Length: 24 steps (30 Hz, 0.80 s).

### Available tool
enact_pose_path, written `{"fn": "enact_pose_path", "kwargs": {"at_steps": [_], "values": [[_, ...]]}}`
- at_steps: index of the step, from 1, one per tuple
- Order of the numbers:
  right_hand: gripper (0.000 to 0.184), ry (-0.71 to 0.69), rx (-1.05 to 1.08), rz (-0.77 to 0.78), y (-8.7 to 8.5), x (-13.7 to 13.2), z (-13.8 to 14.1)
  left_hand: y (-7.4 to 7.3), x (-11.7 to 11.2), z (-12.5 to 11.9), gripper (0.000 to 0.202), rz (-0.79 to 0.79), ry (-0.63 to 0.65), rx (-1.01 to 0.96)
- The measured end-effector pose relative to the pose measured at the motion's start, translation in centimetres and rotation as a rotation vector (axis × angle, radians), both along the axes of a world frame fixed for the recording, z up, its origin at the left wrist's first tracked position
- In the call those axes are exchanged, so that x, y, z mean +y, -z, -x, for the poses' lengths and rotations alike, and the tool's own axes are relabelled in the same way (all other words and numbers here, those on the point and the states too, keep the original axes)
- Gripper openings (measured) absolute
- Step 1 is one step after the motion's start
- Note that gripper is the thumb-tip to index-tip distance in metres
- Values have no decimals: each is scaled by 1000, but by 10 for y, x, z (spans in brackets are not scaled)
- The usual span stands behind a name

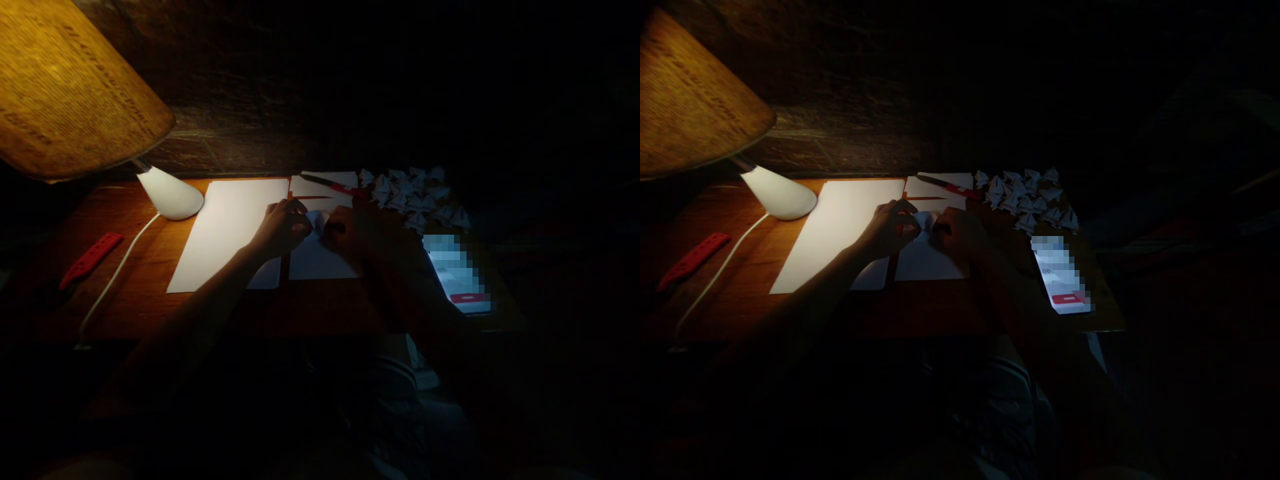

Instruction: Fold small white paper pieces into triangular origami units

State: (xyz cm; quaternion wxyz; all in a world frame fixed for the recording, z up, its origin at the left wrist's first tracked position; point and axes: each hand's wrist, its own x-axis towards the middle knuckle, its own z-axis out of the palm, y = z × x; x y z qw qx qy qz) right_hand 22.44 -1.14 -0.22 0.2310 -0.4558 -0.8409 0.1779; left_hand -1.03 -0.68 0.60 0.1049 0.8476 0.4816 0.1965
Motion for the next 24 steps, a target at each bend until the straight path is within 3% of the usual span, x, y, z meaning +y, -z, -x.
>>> {"fn": "enact_pose_path", "kwargs": {"at_steps": [16, 24], "values": [[8, 32, -1, -13, 1, 0, 2, 1, 1, -1, 4, -26, 10, 9], [13, 52, 94, -17, 8, 5, 2, 2, 4, -4, 11, -9, -6, 32]]}}
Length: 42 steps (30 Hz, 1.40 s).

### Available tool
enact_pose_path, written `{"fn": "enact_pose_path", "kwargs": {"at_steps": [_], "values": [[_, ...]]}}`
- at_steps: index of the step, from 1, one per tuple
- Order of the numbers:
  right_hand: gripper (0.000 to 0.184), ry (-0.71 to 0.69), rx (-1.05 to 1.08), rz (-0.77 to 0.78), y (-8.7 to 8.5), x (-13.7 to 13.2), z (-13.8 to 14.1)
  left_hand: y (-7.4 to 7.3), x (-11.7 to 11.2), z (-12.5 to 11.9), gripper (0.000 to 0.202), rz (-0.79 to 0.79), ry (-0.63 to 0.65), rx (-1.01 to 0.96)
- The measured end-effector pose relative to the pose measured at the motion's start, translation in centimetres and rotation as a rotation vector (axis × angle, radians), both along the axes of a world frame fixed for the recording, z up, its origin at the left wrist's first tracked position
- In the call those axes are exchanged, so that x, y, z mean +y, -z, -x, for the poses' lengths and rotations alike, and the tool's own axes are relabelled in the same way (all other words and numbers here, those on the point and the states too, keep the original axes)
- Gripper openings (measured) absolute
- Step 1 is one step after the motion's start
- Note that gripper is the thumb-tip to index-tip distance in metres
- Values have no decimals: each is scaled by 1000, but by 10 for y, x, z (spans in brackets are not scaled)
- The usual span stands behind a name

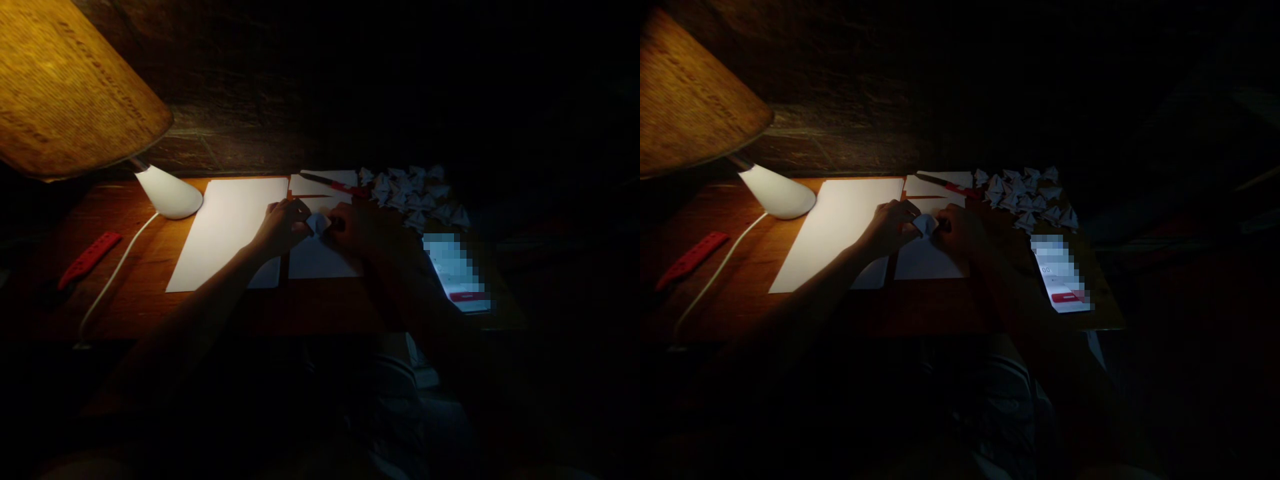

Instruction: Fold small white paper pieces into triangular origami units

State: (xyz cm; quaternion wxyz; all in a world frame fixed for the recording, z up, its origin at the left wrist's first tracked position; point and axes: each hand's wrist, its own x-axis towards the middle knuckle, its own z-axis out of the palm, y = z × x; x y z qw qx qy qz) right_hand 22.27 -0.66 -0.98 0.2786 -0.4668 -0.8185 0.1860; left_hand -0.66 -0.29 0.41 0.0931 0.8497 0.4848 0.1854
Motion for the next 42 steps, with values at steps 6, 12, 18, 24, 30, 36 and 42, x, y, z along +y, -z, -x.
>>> {"fn": "enact_pose_path", "kwargs": {"at_steps": [6, 12, 18, 24, 30, 36, 42], "values": [[11, -7, 10, 44, -4, -1, -1, 0, 6, 3, 10, -16, 97, -97], [8, -1, 6, 40, -4, -1, 0, 2, 10, 13, 15, -24, 217, -203], [7, 5, -1, 51, -5, -2, 1, 4, 9, 13, 13, -32, 218, -260], [5, 16, 10, 4, 3, 0, 2, 4, 9, 10, 13, -24, 216, -260], [8, 21, 2, 13, 2, -1, 3, 6, 10, 7, 12, -50, 222, -262], [10, 44, -46, 26, -5, -5, 4, 9, 12, 10, 11, -23, 259, -295], [13, 33, -38, 18, -4, -5, 4, 10, 14, 13, 16, -22, 334, -274]]}}
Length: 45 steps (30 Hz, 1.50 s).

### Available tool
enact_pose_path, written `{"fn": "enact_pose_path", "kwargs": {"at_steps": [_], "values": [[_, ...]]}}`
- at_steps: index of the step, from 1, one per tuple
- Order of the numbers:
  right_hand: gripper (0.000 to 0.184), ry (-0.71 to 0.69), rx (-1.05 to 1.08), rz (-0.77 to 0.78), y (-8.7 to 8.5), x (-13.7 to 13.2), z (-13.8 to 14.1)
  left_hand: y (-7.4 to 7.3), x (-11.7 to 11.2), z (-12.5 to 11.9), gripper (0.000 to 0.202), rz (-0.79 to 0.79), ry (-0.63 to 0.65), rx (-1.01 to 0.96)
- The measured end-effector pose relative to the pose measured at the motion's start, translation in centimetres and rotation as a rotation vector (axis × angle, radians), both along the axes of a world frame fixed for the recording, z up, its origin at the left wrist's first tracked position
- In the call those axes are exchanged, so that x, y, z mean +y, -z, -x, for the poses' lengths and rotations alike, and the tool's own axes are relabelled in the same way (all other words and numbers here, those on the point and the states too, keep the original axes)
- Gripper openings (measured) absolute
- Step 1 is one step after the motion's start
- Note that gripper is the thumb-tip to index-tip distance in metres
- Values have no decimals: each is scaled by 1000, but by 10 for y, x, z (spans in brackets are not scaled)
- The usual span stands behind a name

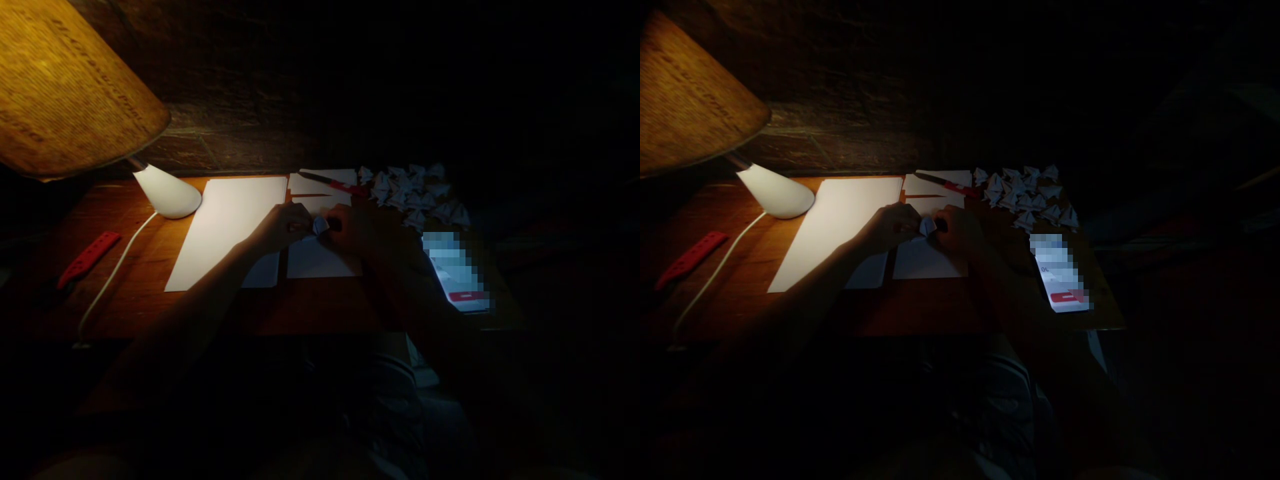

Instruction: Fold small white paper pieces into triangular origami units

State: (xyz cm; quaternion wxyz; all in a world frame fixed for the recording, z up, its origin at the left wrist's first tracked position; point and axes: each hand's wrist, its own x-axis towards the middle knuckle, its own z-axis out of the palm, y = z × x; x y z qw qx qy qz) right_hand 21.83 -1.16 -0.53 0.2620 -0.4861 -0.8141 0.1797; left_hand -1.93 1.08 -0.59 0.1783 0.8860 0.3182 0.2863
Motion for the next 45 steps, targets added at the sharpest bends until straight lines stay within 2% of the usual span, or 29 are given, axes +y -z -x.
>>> {"fn": "enact_pose_path", "kwargs": {"at_steps": [3, 7, 13, 25, 33, 38, 45], "values": [[16, 7, 60, -18, 1, 0, -1, -4, -1, 0, 15, -2, 29, 13], [23, -56, 154, -35, 1, -1, 1, -8, -3, 1, 15, 4, -19, 62], [21, -60, 129, -2, -5, -4, 1, -7, -2, 2, 11, -11, -15, 89], [37, -137, 170, 78, -9, -5, -7, -5, 3, 4, 11, -62, -25, 158], [24, -118, 133, 37, -7, -4, -1, -7, 3, 4, 15, -69, -5, 160], [31, -149, 130, 27, -9, -4, -3, -6, 4, 4, 18, -83, -12, 156], [23, -153, 137, 28, -9, -3, -4, -8, 2, 3, 20, -43, -29, 129]]}}
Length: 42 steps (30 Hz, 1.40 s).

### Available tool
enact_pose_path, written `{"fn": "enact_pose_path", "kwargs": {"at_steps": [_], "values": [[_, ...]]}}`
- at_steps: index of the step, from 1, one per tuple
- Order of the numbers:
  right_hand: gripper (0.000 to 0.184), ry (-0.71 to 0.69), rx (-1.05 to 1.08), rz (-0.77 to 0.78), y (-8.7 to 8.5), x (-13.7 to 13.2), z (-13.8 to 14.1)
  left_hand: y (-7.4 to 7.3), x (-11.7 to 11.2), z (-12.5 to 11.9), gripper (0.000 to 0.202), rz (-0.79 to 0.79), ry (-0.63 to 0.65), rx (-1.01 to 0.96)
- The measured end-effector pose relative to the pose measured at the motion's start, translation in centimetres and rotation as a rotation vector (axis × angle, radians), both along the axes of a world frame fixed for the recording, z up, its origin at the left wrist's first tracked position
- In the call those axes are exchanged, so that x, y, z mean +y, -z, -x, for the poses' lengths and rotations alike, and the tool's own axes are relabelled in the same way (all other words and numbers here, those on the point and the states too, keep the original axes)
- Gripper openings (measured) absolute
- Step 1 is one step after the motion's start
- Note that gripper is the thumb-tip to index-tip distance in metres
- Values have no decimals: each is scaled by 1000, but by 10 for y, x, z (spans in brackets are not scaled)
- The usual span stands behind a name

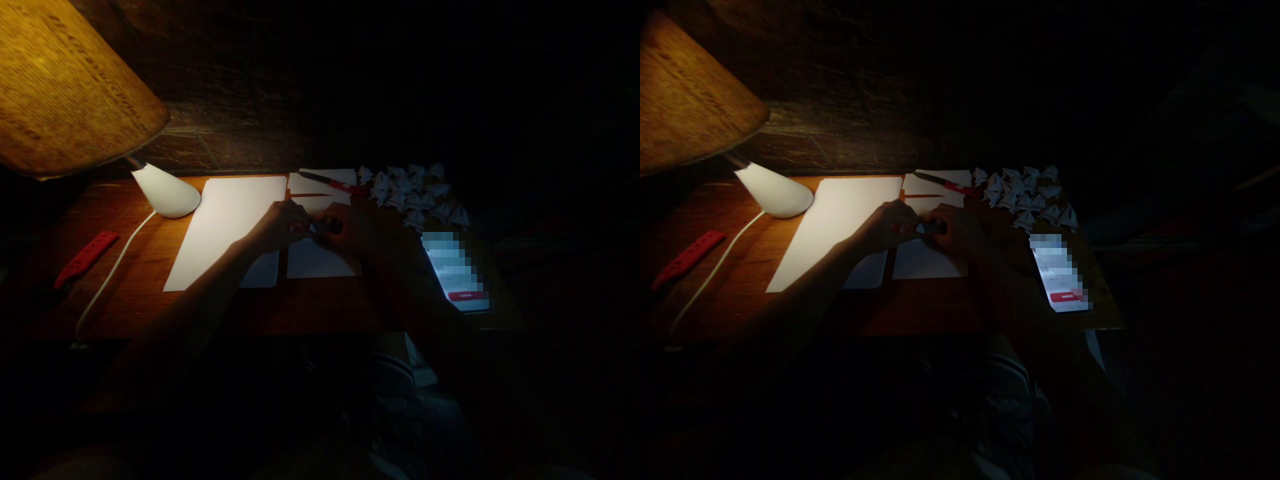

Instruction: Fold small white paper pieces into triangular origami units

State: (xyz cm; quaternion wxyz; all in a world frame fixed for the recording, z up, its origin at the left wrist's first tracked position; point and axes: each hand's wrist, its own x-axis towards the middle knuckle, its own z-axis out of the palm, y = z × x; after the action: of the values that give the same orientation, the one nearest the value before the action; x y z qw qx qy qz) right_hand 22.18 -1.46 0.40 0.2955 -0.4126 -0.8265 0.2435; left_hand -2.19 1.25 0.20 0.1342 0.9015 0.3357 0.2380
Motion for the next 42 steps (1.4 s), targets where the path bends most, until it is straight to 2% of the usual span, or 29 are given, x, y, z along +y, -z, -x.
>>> {"fn": "enact_pose_path", "kwargs": {"at_steps": [8, 14, 20, 23, 27, 30, 34, 42], "values": [[22, -7, -7, -21, 3, 0, 0, 4, 3, 2, 10, -16, -28, 6], [23, -32, -19, -39, 3, 1, -1, 1, -3, 1, 24, 4, -84, -10], [18, -33, -13, -29, 5, 3, -2, 0, -3, 2, 25, -4, -43, -16], [17, -56, -4, 1, 5, 3, -2, 1, -1, 2, 20, -15, -38, -1], [7, -74, -8, -8, 4, 5, -3, 0, -1, 2, 10, -16, 12, 4], [4, -112, -12, -23, 6, 8, -4, -1, -2, 3, 15, -25, 34, 9], [10, -112, -1, -27, 8, 9, -5, -6, -5, 6, 25, -28, 38, 53], [23, -141, -50, -41, 5, 10, -11, -8, -8, 7, 24, -27, 35, 84]]}}
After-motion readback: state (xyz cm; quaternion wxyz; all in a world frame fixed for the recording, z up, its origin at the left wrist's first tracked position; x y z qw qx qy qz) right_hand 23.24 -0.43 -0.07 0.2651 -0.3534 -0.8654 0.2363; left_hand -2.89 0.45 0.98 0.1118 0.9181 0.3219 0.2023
